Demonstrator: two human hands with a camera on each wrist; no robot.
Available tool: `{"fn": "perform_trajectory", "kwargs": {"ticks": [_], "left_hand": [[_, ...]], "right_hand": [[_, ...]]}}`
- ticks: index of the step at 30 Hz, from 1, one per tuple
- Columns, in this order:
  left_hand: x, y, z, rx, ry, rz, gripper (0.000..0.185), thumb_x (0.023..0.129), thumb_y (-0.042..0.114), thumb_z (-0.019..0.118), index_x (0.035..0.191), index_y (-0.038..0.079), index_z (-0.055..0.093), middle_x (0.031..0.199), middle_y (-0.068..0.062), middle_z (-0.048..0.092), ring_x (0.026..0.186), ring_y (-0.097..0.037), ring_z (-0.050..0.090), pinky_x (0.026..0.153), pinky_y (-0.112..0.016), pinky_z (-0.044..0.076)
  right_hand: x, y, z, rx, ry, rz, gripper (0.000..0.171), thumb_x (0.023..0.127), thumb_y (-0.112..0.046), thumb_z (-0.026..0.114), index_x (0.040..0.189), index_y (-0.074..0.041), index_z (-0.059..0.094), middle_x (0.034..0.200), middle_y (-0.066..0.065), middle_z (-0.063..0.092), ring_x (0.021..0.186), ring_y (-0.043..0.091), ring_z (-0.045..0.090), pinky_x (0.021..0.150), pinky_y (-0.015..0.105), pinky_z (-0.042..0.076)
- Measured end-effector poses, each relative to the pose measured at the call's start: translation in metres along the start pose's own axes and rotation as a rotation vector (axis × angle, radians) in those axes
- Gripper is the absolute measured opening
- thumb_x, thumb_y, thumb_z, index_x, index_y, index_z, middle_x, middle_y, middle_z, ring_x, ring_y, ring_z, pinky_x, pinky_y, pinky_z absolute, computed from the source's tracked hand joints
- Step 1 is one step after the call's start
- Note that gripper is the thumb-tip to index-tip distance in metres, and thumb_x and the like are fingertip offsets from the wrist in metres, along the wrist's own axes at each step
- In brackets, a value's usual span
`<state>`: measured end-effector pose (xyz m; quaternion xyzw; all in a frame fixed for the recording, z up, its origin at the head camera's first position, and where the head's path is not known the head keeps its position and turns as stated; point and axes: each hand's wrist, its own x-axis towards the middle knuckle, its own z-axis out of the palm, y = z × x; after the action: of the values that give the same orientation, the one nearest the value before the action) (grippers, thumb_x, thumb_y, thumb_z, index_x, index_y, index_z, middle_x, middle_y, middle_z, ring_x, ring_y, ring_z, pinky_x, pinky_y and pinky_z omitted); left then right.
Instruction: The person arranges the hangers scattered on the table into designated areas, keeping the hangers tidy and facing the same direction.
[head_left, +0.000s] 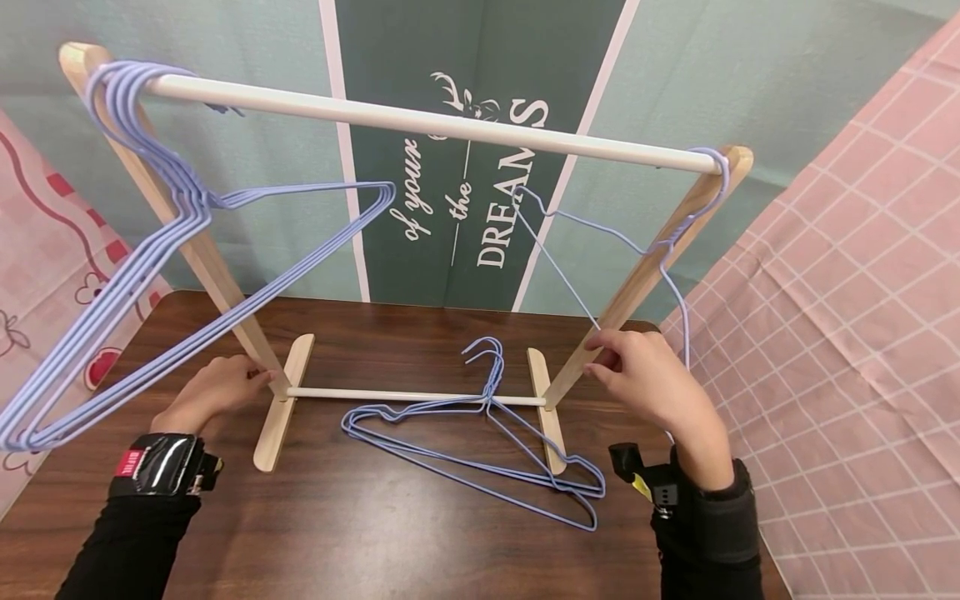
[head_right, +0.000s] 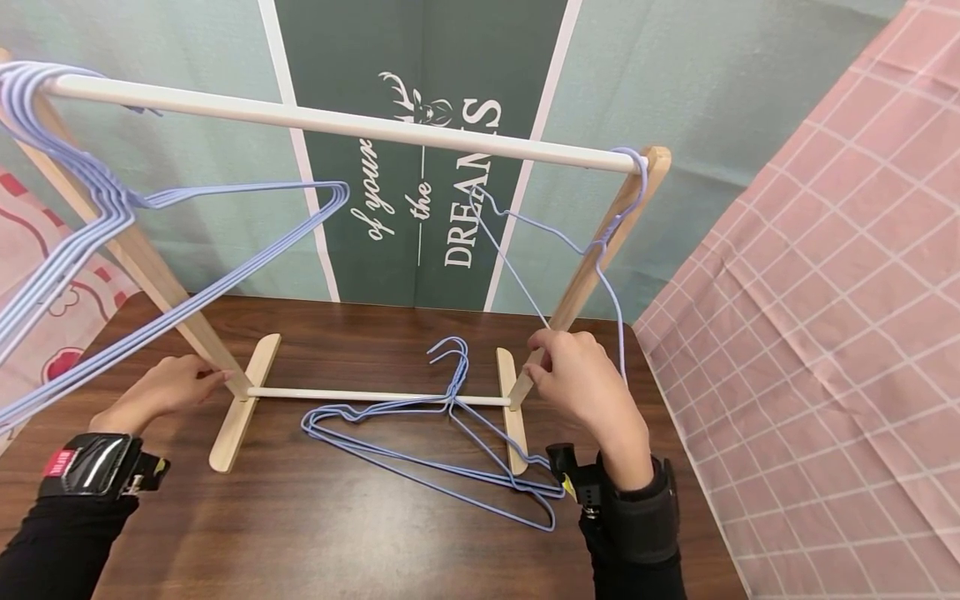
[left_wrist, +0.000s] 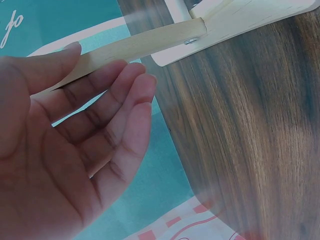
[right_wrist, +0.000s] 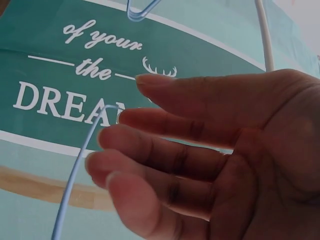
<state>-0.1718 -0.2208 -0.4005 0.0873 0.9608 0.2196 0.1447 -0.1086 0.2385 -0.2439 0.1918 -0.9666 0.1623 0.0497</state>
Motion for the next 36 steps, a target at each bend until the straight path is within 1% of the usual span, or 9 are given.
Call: {"fn": "perform_trajectory", "kwargs": {"ticks": [5, 9, 12, 14, 16, 20, 23, 29, 36], "left_hand": [[-0.001, 0.000, 0.000, -0.014, -0.005, 0.004, 0.039, 0.095, 0.028, 0.045, 0.104, -0.006, 0.062, 0.061, -0.002, 0.040, 0.055, -0.016, 0.038, 0.052, -0.030, 0.030], [-0.001, 0.001, 0.000, -0.018, -0.009, 0.007, 0.039, 0.095, 0.027, 0.045, 0.105, -0.006, 0.062, 0.066, -0.004, 0.048, 0.056, -0.016, 0.039, 0.052, -0.030, 0.030], [-0.001, 0.000, 0.000, -0.002, -0.001, 0.017, 0.037, 0.095, 0.026, 0.046, 0.104, -0.006, 0.062, 0.076, -0.013, 0.059, 0.060, -0.018, 0.046, 0.053, -0.033, 0.034], [-0.001, 0.000, 0.000, 0.007, 0.006, 0.023, 0.037, 0.095, 0.026, 0.047, 0.103, -0.006, 0.062, 0.083, -0.018, 0.062, 0.062, -0.020, 0.048, 0.054, -0.034, 0.036], [-0.001, -0.001, 0.000, 0.015, 0.014, 0.028, 0.036, 0.095, 0.026, 0.047, 0.102, -0.006, 0.063, 0.087, -0.020, 0.063, 0.064, -0.020, 0.050, 0.054, -0.035, 0.037], [-0.001, -0.001, 0.000, 0.012, 0.010, 0.020, 0.038, 0.095, 0.027, 0.047, 0.101, -0.006, 0.063, 0.077, -0.012, 0.060, 0.060, -0.018, 0.045, 0.053, -0.033, 0.034], [-0.001, -0.001, 0.000, 0.008, 0.009, 0.018, 0.038, 0.095, 0.027, 0.046, 0.102, -0.006, 0.062, 0.073, -0.009, 0.058, 0.059, -0.018, 0.043, 0.052, -0.032, 0.033], [0.000, -0.001, 0.001, 0.020, 0.018, 0.036, 0.036, 0.095, 0.025, 0.047, 0.102, -0.006, 0.063, 0.086, -0.019, 0.063, 0.062, -0.019, 0.047, 0.053, -0.034, 0.035], [0.000, -0.001, 0.001, 0.014, 0.014, 0.026, 0.036, 0.095, 0.026, 0.047, 0.103, -0.005, 0.063, 0.083, -0.016, 0.062, 0.063, -0.019, 0.047, 0.054, -0.034, 0.035]], "right_hand": [[-0.001, -0.004, 0.006, 0.005, 0.009, 0.004, 0.012, 0.078, 0.000, 0.067, 0.089, 0.002, 0.065, 0.061, -0.003, 0.058, 0.054, 0.008, 0.051, 0.051, 0.028, 0.040], [-0.001, -0.008, 0.012, 0.018, -0.003, 0.001, 0.012, 0.077, 0.000, 0.068, 0.088, 0.003, 0.065, 0.059, -0.004, 0.056, 0.053, 0.007, 0.049, 0.050, 0.027, 0.039], [-0.002, -0.010, 0.017, 0.026, -0.019, 0.007, 0.013, 0.078, -0.001, 0.067, 0.089, 0.003, 0.064, 0.059, -0.005, 0.055, 0.052, 0.006, 0.047, 0.051, 0.027, 0.038], [-0.002, -0.012, 0.020, 0.030, -0.026, 0.010, 0.013, 0.078, -0.001, 0.067, 0.090, 0.003, 0.064, 0.059, -0.005, 0.054, 0.051, 0.006, 0.046, 0.051, 0.027, 0.038], [-0.003, -0.013, 0.022, 0.031, -0.031, 0.016, 0.013, 0.078, 0.000, 0.066, 0.090, 0.003, 0.064, 0.058, -0.004, 0.053, 0.050, 0.006, 0.045, 0.051, 0.027, 0.038], [-0.003, -0.015, 0.026, 0.034, -0.035, 0.023, 0.014, 0.078, 0.000, 0.066, 0.091, 0.003, 0.064, 0.058, -0.004, 0.053, 0.050, 0.006, 0.045, 0.051, 0.027, 0.038], [-0.004, -0.015, 0.029, 0.036, -0.043, 0.028, 0.014, 0.078, 0.000, 0.066, 0.091, 0.002, 0.064, 0.059, -0.005, 0.053, 0.051, 0.006, 0.045, 0.051, 0.027, 0.038], [-0.007, -0.015, 0.036, 0.034, -0.056, 0.040, 0.015, 0.078, 0.000, 0.067, 0.092, 0.001, 0.065, 0.059, -0.004, 0.052, 0.052, 0.007, 0.044, 0.051, 0.027, 0.038], [-0.011, -0.016, 0.042, 0.039, -0.049, 0.067, 0.013, 0.077, 0.001, 0.067, 0.090, 0.003, 0.064, 0.060, -0.002, 0.056, 0.053, 0.007, 0.048, 0.051, 0.027, 0.040]]}}
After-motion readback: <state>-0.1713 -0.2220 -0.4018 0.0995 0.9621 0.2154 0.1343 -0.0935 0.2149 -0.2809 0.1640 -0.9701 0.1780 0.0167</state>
